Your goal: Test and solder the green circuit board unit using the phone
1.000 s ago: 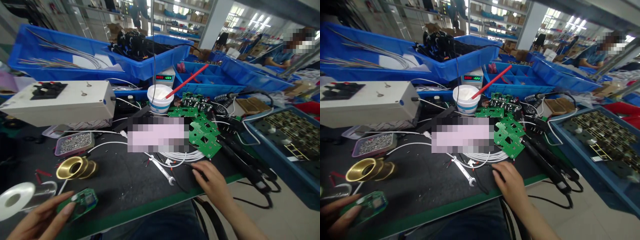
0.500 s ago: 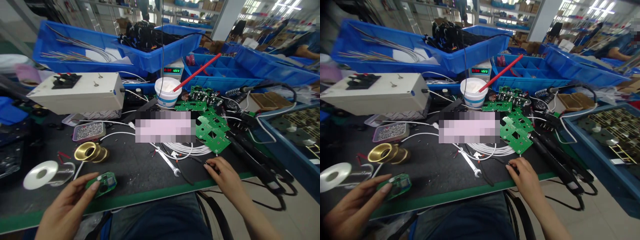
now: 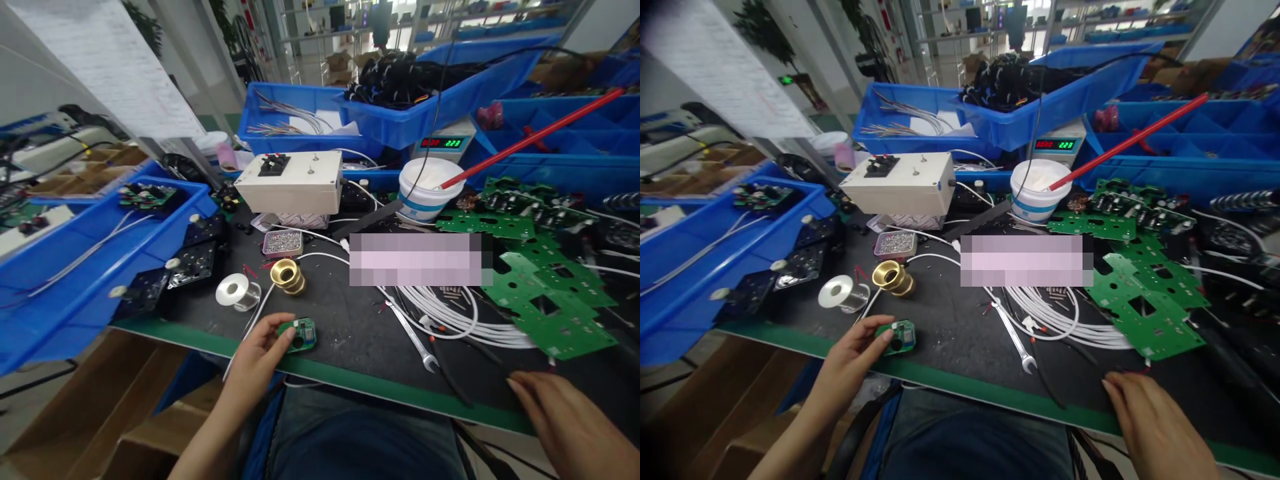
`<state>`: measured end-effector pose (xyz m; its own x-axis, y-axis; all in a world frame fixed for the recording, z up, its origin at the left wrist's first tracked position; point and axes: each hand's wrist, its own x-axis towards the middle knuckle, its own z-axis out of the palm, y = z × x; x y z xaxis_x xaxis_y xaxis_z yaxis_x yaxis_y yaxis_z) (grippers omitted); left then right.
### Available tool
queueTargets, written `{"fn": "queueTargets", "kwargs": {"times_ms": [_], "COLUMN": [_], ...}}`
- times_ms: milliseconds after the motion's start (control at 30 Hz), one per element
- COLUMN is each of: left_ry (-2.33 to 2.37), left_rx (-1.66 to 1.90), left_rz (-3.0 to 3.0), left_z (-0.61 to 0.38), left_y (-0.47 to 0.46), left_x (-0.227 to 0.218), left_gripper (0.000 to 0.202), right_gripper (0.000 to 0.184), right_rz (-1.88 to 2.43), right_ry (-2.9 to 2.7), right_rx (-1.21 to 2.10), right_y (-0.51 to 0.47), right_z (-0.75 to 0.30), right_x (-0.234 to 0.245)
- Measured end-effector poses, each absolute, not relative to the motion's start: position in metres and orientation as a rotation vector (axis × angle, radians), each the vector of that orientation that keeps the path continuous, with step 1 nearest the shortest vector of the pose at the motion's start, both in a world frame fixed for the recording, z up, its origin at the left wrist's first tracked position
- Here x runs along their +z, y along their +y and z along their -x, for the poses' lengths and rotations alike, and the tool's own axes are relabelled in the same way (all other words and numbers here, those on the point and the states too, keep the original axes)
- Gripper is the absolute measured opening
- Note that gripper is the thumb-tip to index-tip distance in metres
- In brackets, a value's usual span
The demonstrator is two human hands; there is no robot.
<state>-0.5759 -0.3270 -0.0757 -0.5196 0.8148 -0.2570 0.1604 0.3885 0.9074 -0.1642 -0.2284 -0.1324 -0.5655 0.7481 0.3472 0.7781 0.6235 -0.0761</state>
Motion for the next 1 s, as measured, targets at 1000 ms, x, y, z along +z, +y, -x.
{"fn": "queueTargets", "kwargs": {"times_ms": [1000], "left_ry": [1.754], "left_rx": [0.637], "left_rz": [-2.428], "left_z": [0.530], "left_y": [-0.302], "left_x": [-0.106], "left_gripper": [0.038], "right_gripper": [0.035], "right_rz": [1.079], "right_ry": [-2.676], "right_rx": [-0.293], "right_y": [-0.190], "right_z": [0.183], "right_x": [-0.120]}}
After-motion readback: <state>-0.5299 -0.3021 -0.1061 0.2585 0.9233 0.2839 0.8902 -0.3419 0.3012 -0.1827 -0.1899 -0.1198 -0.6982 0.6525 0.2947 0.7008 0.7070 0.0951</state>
